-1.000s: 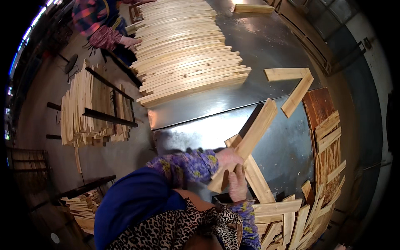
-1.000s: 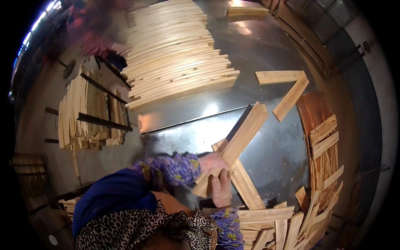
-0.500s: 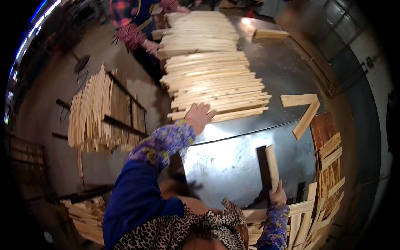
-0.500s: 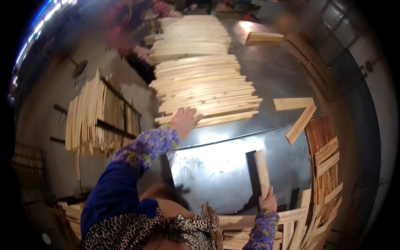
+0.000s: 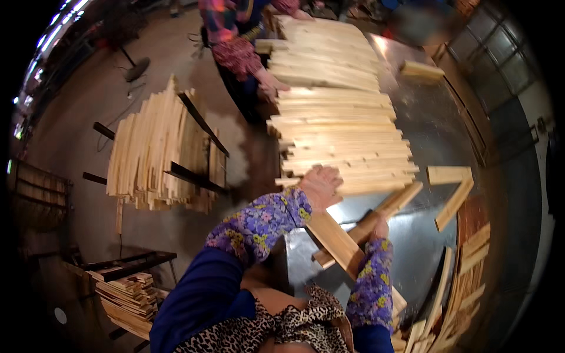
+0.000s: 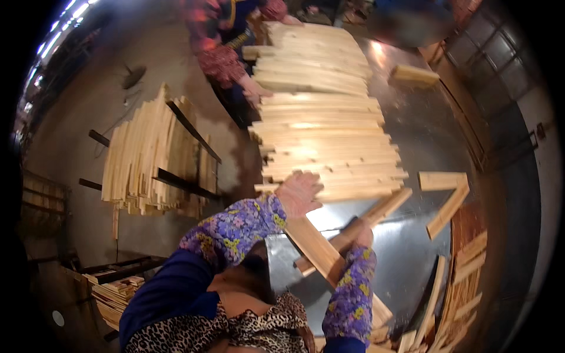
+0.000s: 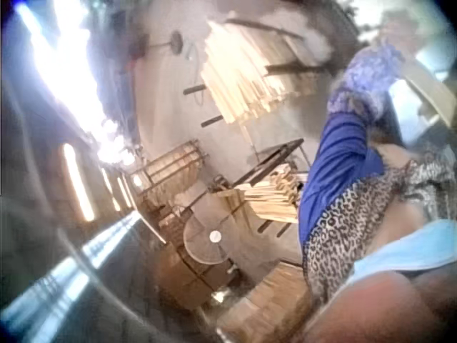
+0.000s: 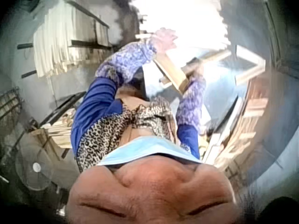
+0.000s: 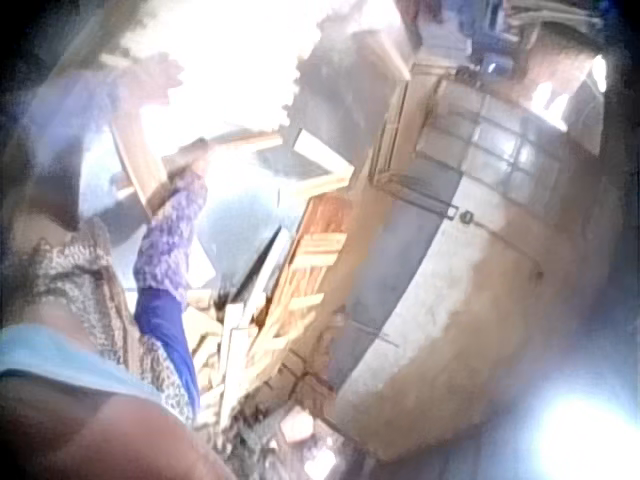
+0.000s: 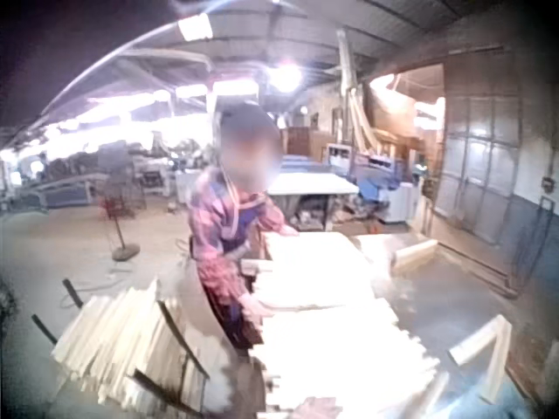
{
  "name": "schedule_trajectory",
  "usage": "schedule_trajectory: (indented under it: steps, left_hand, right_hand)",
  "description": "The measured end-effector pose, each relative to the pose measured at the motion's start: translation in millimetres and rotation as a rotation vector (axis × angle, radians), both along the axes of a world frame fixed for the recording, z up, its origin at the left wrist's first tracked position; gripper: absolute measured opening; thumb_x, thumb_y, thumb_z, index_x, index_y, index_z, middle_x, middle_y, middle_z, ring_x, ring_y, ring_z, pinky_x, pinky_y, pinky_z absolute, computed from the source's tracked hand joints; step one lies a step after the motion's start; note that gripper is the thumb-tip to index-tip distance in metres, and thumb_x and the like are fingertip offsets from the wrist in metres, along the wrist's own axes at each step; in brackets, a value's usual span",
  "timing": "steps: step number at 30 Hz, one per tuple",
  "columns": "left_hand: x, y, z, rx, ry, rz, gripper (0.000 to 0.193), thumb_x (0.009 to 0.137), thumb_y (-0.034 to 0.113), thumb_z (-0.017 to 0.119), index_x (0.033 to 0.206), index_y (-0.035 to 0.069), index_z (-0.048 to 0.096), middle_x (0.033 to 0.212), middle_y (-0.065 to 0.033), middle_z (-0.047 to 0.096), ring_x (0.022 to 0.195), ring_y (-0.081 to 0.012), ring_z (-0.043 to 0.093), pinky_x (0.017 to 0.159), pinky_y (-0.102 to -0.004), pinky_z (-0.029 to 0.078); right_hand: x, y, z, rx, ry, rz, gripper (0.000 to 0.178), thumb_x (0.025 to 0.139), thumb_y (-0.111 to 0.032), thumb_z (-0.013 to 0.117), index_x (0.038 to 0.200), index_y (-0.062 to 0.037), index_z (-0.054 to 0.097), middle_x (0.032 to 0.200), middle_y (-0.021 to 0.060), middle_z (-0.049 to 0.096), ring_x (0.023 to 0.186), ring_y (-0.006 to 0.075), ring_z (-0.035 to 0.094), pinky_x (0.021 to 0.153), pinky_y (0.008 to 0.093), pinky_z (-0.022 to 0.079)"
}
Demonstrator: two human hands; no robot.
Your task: The person sorts wooden planks on a metal table, picking up pieces from a pile and arranging them into neat stacks. The person repeatedly picks up planks, aligns them, and places them into organized piles while another person works nearby.
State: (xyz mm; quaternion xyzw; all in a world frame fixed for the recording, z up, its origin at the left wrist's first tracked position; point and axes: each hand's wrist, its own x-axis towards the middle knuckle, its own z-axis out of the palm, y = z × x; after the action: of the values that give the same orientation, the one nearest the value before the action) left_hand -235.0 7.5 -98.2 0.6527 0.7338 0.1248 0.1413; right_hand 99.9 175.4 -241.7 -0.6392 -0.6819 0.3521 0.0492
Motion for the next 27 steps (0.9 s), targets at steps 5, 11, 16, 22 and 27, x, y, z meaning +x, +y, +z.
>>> schedule_trajectory:
  steps: [5,11,16,22,27]
  left_hand:
    - [-125,-58,43,0.152,-0.418,0.432,0.073,0.103,0.041,0.067,0.163,0.004,0.048,0.164,-0.0216,0.051,0.153,-0.0397,0.047,0.130,-0.0456,0.035]
    - [-424,-382,182,0.090,0.749,1.131,0.027,0.107,0.024,0.057,0.121,0.008,0.072,0.120,-0.0257,0.070,0.115,-0.0375,0.070,0.099,-0.0500,0.055]
    - [-447,-478,353,0.617,0.513,1.696,0.054,0.103,0.040,0.061,0.131,-0.005,0.070,0.130,-0.0358,0.068,0.128,-0.0505,0.065,0.111,-0.0525,0.051]
    - [-364,-389,265,0.882,0.076,1.320,0.077,0.103,0.045,0.066,0.159,-0.006,0.051,0.160,-0.0285,0.056,0.153,-0.0377,0.051,0.127,-0.0436,0.039]
    - [-159,-168,176,0.626,-0.329,0.770,0.058,0.109,0.017,0.065,0.160,-0.006,0.050,0.162,-0.0210,0.056,0.147,-0.0298,0.054,0.125,-0.0391,0.041]
  right_hand:
    - [21,29,-1,0.252,-0.096,0.663,0.047,0.106,-0.045,0.059,0.124,-0.0053,0.075,0.115,0.0193,0.079,0.106,0.0328,0.075,0.089,0.0498,0.061]
    - [-100,4,34,-0.563,1.131,-0.581,0.062,0.108,-0.053,0.064,0.147,-0.0055,0.061,0.126,0.0192,0.072,0.116,0.0325,0.072,0.092,0.0490,0.065]
    - [-159,-12,72,-0.634,0.908,-0.254,0.059,0.104,-0.054,0.071,0.145,-0.0118,0.061,0.102,0.0072,0.075,0.079,0.0203,0.068,0.060,0.0352,0.056]
    - [-77,-113,175,-0.267,0.851,0.369,0.087,0.069,-0.038,0.098,0.138,-0.0004,0.059,0.133,0.0225,0.069,0.125,0.0440,0.067,0.103,0.0525,0.055]
    - [-31,-135,147,0.474,-0.044,0.536,0.084,0.080,-0.046,0.087,0.147,-0.0045,0.059,0.127,0.0232,0.068,0.116,0.0427,0.065,0.103,0.0542,0.052]
